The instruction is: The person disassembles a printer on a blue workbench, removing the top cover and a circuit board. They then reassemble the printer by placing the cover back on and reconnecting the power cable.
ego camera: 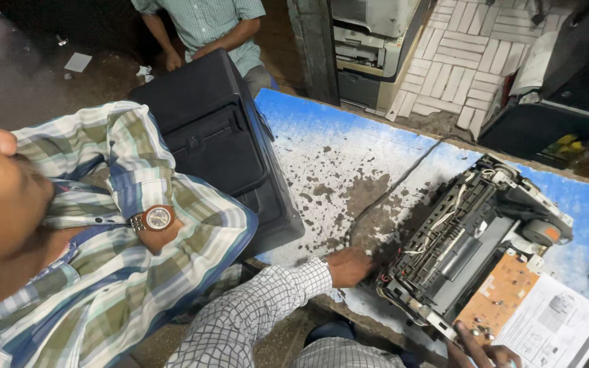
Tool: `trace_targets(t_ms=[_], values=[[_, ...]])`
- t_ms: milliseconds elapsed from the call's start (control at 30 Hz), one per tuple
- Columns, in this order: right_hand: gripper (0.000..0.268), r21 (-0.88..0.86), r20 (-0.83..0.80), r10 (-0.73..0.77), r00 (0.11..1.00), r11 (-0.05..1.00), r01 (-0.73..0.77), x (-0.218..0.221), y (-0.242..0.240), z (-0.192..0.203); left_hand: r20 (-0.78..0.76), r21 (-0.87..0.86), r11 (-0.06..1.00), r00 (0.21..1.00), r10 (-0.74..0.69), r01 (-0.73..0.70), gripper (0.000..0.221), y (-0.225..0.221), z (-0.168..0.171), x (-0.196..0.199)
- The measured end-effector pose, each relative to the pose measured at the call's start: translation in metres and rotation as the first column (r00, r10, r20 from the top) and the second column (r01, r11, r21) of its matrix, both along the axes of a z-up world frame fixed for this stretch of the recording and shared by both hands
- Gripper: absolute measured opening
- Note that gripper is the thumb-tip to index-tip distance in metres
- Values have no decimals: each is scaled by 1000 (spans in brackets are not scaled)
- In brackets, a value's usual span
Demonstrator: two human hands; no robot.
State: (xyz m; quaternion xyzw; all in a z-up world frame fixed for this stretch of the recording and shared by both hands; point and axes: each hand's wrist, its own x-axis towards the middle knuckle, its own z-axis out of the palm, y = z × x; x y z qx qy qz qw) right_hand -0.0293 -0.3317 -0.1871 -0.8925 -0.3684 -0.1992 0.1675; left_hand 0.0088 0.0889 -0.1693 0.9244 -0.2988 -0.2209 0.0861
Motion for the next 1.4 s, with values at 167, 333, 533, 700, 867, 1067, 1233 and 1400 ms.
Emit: trace_targets(t_ms=[167, 333, 533, 700, 867, 1067, 1233, 1400], values=[[25, -59, -22, -30, 999, 998, 28, -3, 11, -21, 368, -224, 966, 929, -41, 131, 61, 3, -2, 6], [29, -51, 16, -40, 999, 998, 41, 8, 7, 12, 56, -38, 999, 998, -18, 20, 46, 12, 19, 12], [38, -118, 23, -202, 979, 972, 203, -14, 54, 104, 262, 11, 991, 957, 125, -132, 28, 49, 47, -22], [47, -102, -3, -153, 988, 983, 152, -45, 57, 161, 405, -308, 922, 844, 352, -236, 50, -3, 52, -97], [35, 108, -194, -187, 963, 972, 211, -47, 41, 184, -242, -744, 411, 786, 569, -527, 18, -116, 83, -142], [24, 338, -294, -236, 926, 881, 332, -104, 11, 167, -465, -837, -112, 589, 661, -535, 38, -223, 66, -112], [22, 186, -473, -415, 777, 815, 548, -170, -32, 133, -576, -809, -325, 551, 604, -489, 28, -243, 27, -87], [23, 142, -596, -427, 680, 777, 613, -195, -82, 112, -659, -752, -275, 670, 341, -600, 19, -205, 7, -72]])
